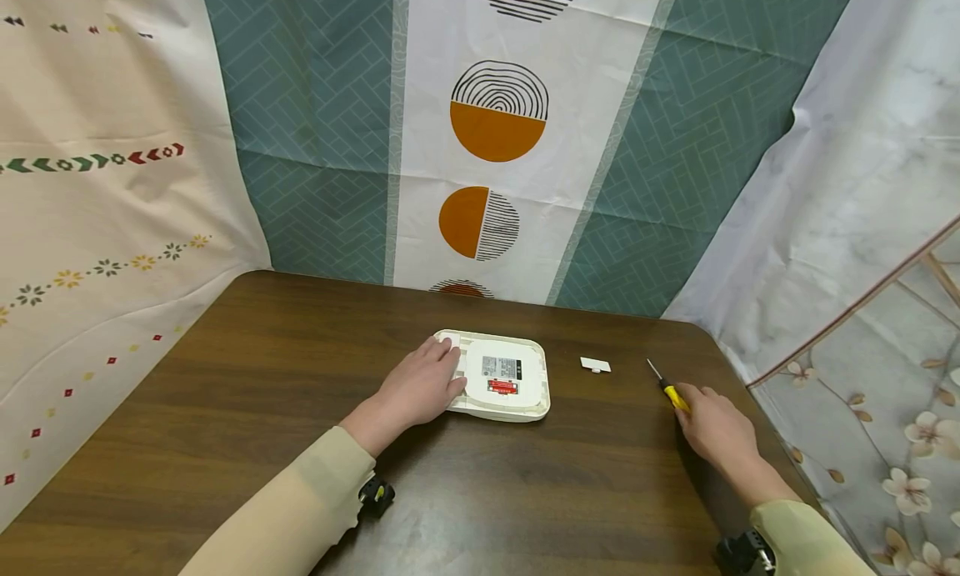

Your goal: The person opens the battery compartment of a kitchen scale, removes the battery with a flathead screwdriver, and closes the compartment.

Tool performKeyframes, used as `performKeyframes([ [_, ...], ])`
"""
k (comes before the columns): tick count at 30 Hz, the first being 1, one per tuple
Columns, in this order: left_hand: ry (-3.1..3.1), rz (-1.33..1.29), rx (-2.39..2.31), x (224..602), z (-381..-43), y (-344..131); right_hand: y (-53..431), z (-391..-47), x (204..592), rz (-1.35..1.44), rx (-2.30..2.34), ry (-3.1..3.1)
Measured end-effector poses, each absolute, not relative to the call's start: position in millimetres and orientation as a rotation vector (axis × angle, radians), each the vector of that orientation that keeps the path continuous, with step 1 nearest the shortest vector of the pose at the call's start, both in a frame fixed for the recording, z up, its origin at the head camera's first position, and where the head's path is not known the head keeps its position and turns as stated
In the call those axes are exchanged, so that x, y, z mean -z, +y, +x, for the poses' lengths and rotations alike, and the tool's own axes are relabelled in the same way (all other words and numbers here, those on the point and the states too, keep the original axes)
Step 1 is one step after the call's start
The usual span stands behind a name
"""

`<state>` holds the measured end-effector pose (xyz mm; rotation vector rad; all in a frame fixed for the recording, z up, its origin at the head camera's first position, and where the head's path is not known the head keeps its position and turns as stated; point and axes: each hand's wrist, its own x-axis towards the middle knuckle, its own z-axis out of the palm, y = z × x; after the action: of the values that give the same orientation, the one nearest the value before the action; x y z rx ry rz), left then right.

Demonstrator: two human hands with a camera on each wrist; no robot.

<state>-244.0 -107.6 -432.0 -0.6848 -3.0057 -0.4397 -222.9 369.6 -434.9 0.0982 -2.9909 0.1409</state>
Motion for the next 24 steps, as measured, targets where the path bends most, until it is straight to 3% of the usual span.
performKeyframes([
  [12, -3.012, -0.68, 0.429, 432.4, -245.1, -107.6, 361.8, -220.2, 428.7, 0.128, -0.196, -2.843],
  [24, -3.024, -0.676, 0.437, 433.2, -245.3, -107.6, 320.1, -221.7, 409.7, 0.204, -0.365, -2.689],
])
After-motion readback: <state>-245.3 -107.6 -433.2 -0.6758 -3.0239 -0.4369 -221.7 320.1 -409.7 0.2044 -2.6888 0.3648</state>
